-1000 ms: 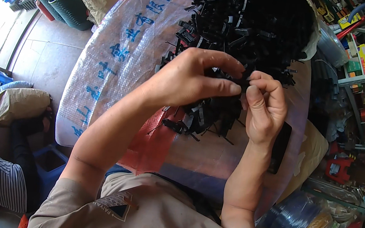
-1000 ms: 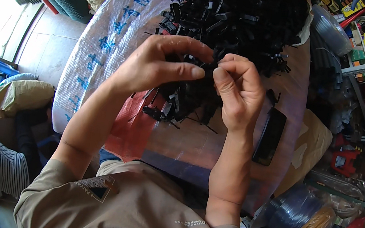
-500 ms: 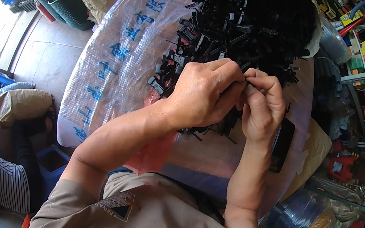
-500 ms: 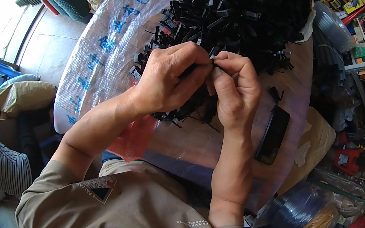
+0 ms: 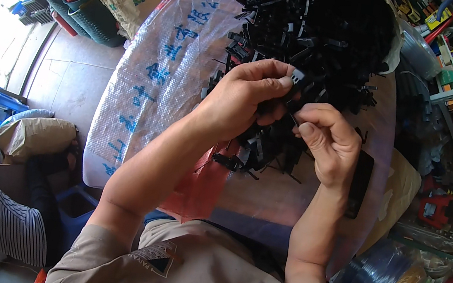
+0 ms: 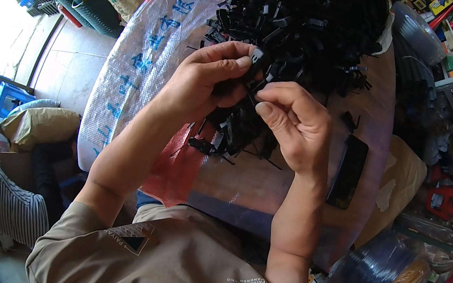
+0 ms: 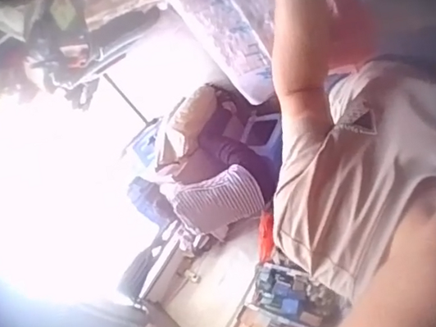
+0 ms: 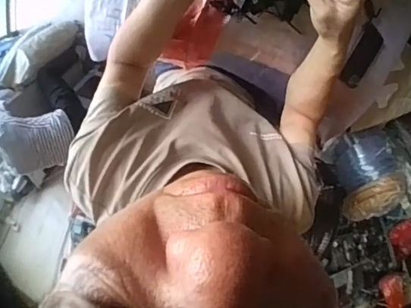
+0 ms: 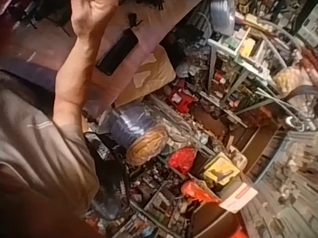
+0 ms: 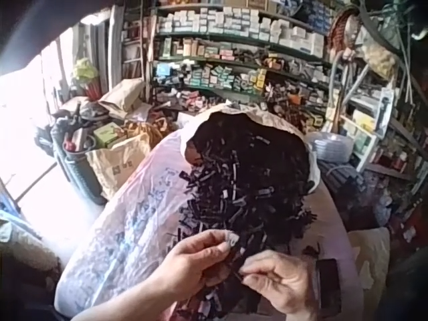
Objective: Manually assembling small black plastic components by hand at a workbench.
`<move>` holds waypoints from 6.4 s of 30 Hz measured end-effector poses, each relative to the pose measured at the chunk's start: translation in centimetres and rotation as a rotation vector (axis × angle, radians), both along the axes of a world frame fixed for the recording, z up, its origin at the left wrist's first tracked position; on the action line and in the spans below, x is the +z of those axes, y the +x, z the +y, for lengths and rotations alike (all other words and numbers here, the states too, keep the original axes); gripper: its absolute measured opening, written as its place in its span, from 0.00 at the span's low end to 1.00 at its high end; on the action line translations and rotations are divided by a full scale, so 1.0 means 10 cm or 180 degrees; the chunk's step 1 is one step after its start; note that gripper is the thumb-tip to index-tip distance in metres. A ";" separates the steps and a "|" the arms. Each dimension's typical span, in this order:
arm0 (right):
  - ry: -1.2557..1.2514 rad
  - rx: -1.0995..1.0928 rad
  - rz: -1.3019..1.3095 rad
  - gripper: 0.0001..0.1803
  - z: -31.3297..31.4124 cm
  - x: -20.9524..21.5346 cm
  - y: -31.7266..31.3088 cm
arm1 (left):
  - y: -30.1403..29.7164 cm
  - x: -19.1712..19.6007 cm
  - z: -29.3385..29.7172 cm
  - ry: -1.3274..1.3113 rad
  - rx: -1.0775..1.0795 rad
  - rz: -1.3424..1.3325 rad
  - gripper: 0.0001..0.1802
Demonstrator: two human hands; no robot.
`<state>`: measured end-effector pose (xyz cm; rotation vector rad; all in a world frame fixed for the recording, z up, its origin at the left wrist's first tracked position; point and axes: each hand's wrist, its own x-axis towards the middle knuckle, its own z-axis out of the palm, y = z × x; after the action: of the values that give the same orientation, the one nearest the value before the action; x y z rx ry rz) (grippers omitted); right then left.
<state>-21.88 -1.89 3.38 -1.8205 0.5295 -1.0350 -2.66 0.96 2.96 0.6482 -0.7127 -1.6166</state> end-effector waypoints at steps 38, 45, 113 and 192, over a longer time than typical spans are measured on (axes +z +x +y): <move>-0.0694 -0.0114 0.2394 0.16 0.36 0.16 0.16 | 0.36 -0.07 -0.14 -0.0165 0.0258 0.0076 0.15; 0.0188 -0.0738 0.0720 0.07 0.22 0.19 0.07 | 0.35 -0.04 -0.13 -0.0010 0.0386 0.0742 0.06; 0.1242 -0.0206 -0.0729 0.13 -0.03 0.01 0.03 | -0.11 0.11 0.08 -0.0375 0.0658 -0.2204 0.09; 0.1047 -0.0225 -0.1426 0.11 -0.11 -0.14 0.09 | 0.89 0.17 0.22 -0.0927 0.0729 -0.2610 0.21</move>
<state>-21.01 -3.01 1.96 -1.2411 0.4580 -1.2757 6.20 3.16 4.68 1.1403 -1.3778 -0.9725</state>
